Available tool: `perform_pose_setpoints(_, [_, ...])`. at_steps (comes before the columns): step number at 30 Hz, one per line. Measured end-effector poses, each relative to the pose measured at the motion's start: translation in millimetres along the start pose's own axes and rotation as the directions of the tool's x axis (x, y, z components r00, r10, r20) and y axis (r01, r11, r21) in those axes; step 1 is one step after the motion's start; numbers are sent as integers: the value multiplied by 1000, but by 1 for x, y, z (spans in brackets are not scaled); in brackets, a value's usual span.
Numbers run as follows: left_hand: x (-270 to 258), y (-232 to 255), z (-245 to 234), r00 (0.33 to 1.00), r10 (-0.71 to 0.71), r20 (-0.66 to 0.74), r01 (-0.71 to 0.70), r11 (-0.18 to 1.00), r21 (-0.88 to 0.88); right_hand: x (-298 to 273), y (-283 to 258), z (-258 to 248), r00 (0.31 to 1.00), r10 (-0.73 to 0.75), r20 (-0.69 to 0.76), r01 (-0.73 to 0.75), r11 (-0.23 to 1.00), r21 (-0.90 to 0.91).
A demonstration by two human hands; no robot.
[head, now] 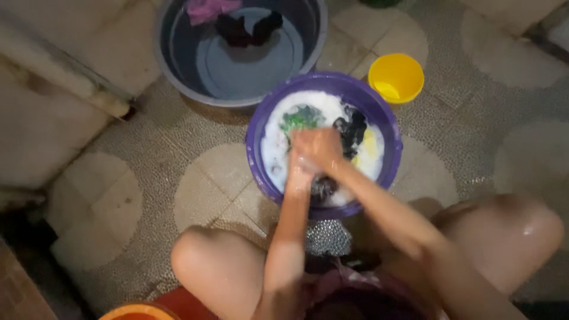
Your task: The person hand-washes various garments in a purple basin filled with soapy water. They scrub and rinse items one by one, then transfer them to a larger grey basin nearby. The process continues with multiple pieces of clothing being handled and moved between basins.
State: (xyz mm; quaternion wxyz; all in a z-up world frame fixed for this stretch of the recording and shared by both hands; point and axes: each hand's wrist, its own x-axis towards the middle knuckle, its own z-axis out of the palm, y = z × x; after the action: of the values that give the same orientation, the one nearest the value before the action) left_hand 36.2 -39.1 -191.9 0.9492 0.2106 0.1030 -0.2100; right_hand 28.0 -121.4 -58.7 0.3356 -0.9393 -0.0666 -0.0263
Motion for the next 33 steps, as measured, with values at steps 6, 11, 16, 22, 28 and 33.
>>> perform_pose_setpoints(6, [-10, 8, -5, 996, -31, -89, 41, 992, 118, -26, 1, 20, 868, -375, -327, 375, 925, -65])
perform_pose_setpoints(11, [-34, 11, 61, 981, -143, -132, 163, 973, 162, 18, 8, -36, 927, 160, -339, -209, 971, -114])
perform_pose_setpoints(16, [-57, 25, 79, 839, -287, -463, 273, 957, -97, 12, -4, -33, 946, 165, 278, -86, 957, -275])
perform_pose_setpoints(22, [-25, -9, 1, 865, -310, -395, 167, 919, -356, -11, 77, 60, 808, -121, 577, 356, 880, -314])
perform_pose_setpoints(28, [-6, -31, -28, 852, -269, -450, 127, 939, -320, 3, 100, 120, 793, 154, 589, 193, 855, -482])
perform_pose_setpoints(33, [-3, -28, -17, 892, -179, -415, 45, 949, -313, 18, 90, 112, 828, 179, 532, 124, 866, -485])
